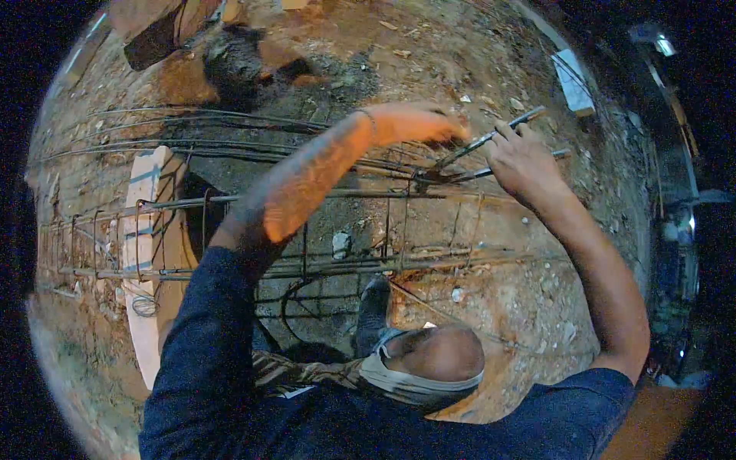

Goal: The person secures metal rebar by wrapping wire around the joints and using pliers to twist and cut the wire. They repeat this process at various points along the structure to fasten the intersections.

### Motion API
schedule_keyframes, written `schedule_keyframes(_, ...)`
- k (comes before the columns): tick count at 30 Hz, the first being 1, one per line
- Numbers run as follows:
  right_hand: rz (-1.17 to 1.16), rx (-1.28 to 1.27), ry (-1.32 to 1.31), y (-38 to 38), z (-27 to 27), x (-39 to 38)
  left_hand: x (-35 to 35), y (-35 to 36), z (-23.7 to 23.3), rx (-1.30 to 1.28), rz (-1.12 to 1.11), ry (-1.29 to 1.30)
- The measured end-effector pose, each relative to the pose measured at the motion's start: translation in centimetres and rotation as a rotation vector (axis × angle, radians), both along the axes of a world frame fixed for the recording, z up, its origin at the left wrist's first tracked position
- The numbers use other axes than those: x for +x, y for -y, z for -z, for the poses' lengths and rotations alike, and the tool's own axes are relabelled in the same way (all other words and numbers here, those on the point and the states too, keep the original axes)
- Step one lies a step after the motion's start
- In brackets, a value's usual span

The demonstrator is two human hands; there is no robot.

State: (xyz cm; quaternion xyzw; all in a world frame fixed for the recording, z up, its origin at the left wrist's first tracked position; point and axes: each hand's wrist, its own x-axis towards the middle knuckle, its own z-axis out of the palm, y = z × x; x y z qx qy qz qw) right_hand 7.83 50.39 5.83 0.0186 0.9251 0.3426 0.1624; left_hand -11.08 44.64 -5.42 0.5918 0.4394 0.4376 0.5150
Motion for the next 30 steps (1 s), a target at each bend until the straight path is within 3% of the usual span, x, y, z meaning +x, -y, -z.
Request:
schedule_keyframes(3,-0.144,-0.023,-0.020,-0.7,0.0,-1.5,1.2,1.9,-4.0,-0.159,0.030,-0.171)
schedule_keyframes(6,-0.194,-0.070,-0.039,-0.3,-0.2,-2.7,1.7,1.1,-4.2,-0.214,0.087,-0.344)
schedule_keyframes(7,-0.180,-0.104,-0.028,-0.2,-0.3,-3.0,2.6,1.1,-2.7,0.009,0.009,-0.086)
schedule_keyframes(12,-0.261,-0.082,-0.045,-0.4,-0.8,-3.8,3.3,0.9,-1.5,0.083,-0.166,-0.087)
schedule_keyframes(15,-0.280,-0.090,-0.043,-0.8,-0.7,-4.0,3.7,0.6,-0.7,0.169,-0.231,0.048)
schedule_keyframes(22,-0.298,-0.148,-0.069,-1.1,-0.9,-4.5,3.5,1.0,-1.4,0.003,-0.171,-0.001)
schedule_keyframes(24,-0.302,-0.187,-0.096,-1.4,-1.2,-4.6,3.7,0.5,-0.4,0.188,-0.231,-0.016)
schedule_keyframes(30,-0.319,-0.190,-0.151,-1.2,-2.1,-4.8,3.8,0.1,0.4,0.146,-0.422,-0.100)
